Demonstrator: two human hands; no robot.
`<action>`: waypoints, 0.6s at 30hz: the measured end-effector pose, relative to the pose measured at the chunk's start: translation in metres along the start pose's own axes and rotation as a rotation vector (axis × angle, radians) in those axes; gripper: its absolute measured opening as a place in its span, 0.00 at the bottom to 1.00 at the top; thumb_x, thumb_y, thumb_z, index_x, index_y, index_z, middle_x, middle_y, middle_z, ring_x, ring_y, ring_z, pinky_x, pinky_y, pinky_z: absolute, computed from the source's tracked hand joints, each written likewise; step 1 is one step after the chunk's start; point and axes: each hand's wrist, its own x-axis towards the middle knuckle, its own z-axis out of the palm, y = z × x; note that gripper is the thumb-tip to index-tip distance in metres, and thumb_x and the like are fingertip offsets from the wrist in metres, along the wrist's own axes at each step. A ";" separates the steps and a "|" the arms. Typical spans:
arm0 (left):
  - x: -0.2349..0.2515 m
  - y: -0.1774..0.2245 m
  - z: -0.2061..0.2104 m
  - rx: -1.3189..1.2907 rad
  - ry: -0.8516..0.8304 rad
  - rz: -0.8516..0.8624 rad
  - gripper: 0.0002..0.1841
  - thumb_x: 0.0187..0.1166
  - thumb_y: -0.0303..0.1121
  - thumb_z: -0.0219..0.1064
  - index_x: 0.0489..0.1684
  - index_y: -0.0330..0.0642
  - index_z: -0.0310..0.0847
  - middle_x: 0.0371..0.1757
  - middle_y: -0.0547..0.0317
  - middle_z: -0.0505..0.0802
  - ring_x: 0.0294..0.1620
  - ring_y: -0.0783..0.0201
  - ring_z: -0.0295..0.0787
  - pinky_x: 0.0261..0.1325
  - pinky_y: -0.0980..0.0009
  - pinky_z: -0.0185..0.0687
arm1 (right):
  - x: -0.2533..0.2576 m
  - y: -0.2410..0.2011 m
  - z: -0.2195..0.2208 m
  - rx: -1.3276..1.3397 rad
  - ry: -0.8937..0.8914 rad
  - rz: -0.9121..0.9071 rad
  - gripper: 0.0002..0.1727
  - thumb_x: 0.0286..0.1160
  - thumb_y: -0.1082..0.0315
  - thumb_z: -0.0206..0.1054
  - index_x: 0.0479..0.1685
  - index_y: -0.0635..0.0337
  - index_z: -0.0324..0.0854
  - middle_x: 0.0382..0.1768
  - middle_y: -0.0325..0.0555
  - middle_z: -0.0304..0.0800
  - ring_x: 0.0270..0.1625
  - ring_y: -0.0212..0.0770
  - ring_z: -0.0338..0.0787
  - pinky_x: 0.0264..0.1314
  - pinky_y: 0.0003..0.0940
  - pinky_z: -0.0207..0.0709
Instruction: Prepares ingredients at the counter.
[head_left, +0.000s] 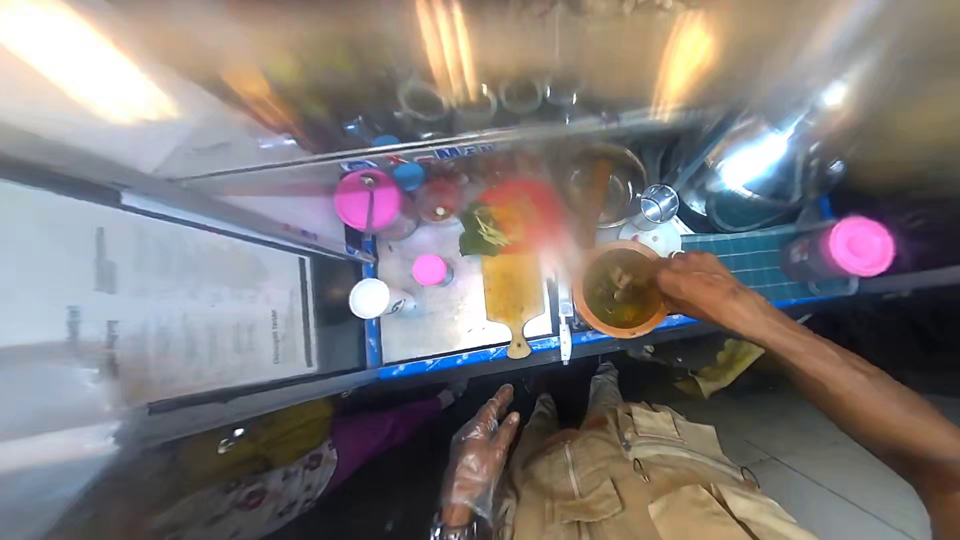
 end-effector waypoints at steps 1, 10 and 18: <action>0.006 -0.004 -0.008 0.038 -0.020 0.006 0.26 0.85 0.45 0.62 0.83 0.55 0.75 0.75 0.61 0.87 0.76 0.62 0.83 0.81 0.52 0.74 | -0.002 -0.005 -0.001 0.016 0.033 0.052 0.05 0.65 0.69 0.78 0.36 0.59 0.90 0.43 0.54 0.91 0.46 0.59 0.90 0.47 0.60 0.82; 0.024 -0.039 -0.053 0.206 -0.169 0.081 0.27 0.85 0.50 0.61 0.84 0.60 0.73 0.77 0.63 0.86 0.77 0.61 0.82 0.82 0.50 0.72 | 0.010 -0.052 0.040 0.093 0.050 0.245 0.03 0.67 0.72 0.75 0.34 0.61 0.89 0.39 0.58 0.91 0.43 0.63 0.91 0.40 0.63 0.82; 0.022 -0.058 -0.057 0.160 -0.193 0.060 0.27 0.85 0.49 0.61 0.84 0.61 0.73 0.76 0.64 0.87 0.77 0.61 0.82 0.82 0.49 0.72 | -0.028 -0.046 0.018 0.084 0.198 0.397 0.03 0.69 0.71 0.75 0.37 0.56 0.92 0.44 0.56 0.90 0.46 0.62 0.90 0.41 0.62 0.82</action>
